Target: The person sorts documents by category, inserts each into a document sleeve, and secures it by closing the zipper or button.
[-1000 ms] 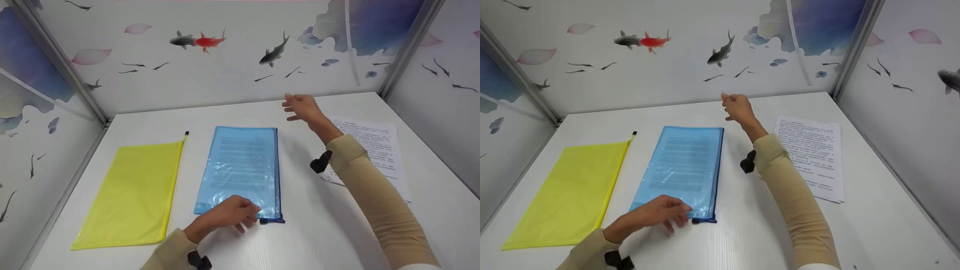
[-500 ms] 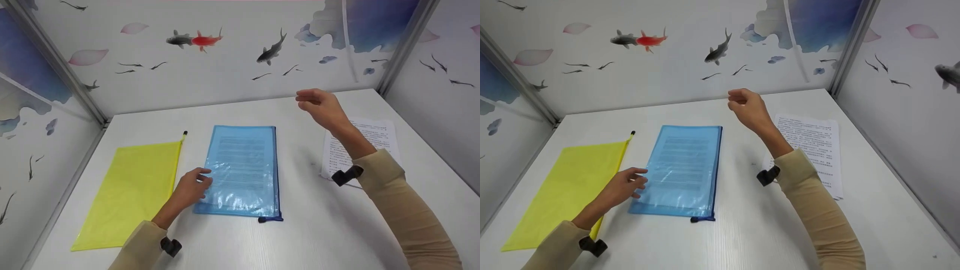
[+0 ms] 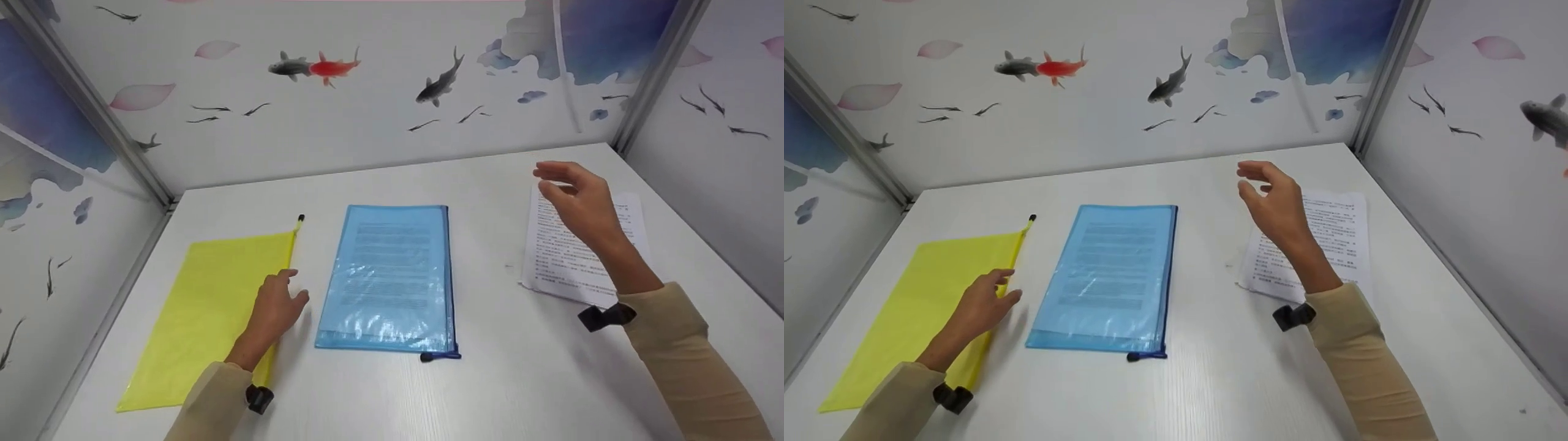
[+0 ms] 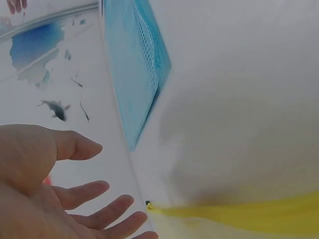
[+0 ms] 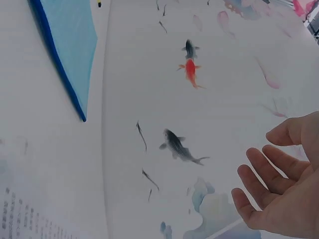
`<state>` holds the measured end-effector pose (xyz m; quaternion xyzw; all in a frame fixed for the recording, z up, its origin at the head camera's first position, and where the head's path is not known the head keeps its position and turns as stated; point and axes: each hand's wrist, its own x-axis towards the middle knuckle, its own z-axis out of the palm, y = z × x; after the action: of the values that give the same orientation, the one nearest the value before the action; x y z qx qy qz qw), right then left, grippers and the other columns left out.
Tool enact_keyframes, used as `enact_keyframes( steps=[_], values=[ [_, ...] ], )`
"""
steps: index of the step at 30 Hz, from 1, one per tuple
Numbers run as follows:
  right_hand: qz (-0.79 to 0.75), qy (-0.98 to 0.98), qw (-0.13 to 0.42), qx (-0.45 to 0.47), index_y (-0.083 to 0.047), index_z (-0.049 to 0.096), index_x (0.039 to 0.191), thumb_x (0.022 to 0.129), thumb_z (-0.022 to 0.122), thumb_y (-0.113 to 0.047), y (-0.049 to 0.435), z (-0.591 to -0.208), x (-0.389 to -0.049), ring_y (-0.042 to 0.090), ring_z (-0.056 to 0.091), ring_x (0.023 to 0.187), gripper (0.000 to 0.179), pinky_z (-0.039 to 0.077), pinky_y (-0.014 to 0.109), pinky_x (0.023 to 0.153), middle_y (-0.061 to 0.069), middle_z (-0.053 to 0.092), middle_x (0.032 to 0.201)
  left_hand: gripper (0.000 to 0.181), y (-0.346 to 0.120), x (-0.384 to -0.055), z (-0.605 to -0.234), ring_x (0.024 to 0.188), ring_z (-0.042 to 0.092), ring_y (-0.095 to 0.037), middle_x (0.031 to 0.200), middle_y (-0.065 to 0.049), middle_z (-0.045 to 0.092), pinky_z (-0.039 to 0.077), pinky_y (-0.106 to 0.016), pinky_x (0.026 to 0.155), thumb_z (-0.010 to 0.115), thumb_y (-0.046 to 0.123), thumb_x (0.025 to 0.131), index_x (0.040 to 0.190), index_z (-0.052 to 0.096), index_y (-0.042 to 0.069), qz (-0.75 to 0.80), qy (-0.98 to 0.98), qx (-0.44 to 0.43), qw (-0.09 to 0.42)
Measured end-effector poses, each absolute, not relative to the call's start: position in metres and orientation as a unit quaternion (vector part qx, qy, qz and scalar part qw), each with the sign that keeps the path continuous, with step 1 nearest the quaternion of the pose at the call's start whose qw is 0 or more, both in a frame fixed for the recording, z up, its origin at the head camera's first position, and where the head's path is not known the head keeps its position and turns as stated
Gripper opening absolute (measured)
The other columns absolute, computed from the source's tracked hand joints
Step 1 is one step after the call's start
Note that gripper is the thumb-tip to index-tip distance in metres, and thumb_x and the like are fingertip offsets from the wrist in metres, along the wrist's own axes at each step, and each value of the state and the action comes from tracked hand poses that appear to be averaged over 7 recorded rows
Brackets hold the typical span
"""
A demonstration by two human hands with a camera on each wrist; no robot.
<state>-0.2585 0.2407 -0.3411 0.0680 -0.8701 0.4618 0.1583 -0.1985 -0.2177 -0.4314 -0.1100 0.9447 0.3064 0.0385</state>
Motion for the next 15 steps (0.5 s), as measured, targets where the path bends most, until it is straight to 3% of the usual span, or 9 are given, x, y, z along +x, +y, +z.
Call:
enact_keyframes(
  steps=[4, 8, 12, 15],
  values=[
    [0.448, -0.876, 0.172, 0.053, -0.013, 0.059, 0.138, 0.103, 0.054, -0.028, 0.259, -0.352, -0.257, 0.023, 0.056, 0.129, 0.038, 0.045, 0.016, 0.101, 0.010, 0.063, 0.136, 0.058, -0.234, -0.202, -0.432, 0.124, 0.047, -0.042, 0.143, -0.030, 0.043, 0.044, -0.058, 0.109, 0.058, 0.018, 0.099, 0.149, 0.038, -0.003, 0.277, 0.954, -0.109, 0.027],
    [0.440, -0.884, 0.153, 0.020, -0.013, 0.057, 0.140, 0.103, 0.054, -0.032, 0.283, -0.365, -0.257, 0.023, 0.054, 0.130, 0.041, 0.045, 0.017, 0.100, 0.011, 0.062, 0.137, 0.061, -0.251, -0.203, -0.434, 0.120, 0.050, -0.042, 0.145, -0.034, 0.040, 0.047, -0.058, 0.103, 0.060, 0.019, 0.098, 0.149, 0.038, -0.006, 0.290, 0.950, -0.106, 0.045],
    [0.439, -0.890, 0.122, -0.013, -0.010, 0.053, 0.143, 0.103, 0.052, -0.035, 0.307, -0.377, -0.259, 0.028, 0.049, 0.134, 0.047, 0.043, 0.031, 0.106, 0.015, 0.058, 0.140, 0.059, -0.262, -0.206, -0.433, 0.123, 0.052, -0.046, 0.146, -0.037, 0.039, 0.049, -0.058, 0.101, 0.060, 0.020, 0.098, 0.145, 0.041, -0.010, 0.302, 0.947, -0.094, 0.056],
    [0.438, -0.892, 0.105, -0.033, -0.007, 0.050, 0.145, 0.104, 0.051, -0.035, 0.321, -0.388, -0.261, 0.032, 0.046, 0.137, 0.050, 0.041, 0.042, 0.108, 0.017, 0.055, 0.143, 0.061, -0.266, -0.209, -0.433, 0.130, 0.047, -0.052, 0.146, -0.038, 0.040, 0.043, -0.065, 0.104, 0.061, 0.023, 0.097, 0.145, 0.042, -0.010, 0.288, 0.952, -0.090, 0.059]
  ],
)
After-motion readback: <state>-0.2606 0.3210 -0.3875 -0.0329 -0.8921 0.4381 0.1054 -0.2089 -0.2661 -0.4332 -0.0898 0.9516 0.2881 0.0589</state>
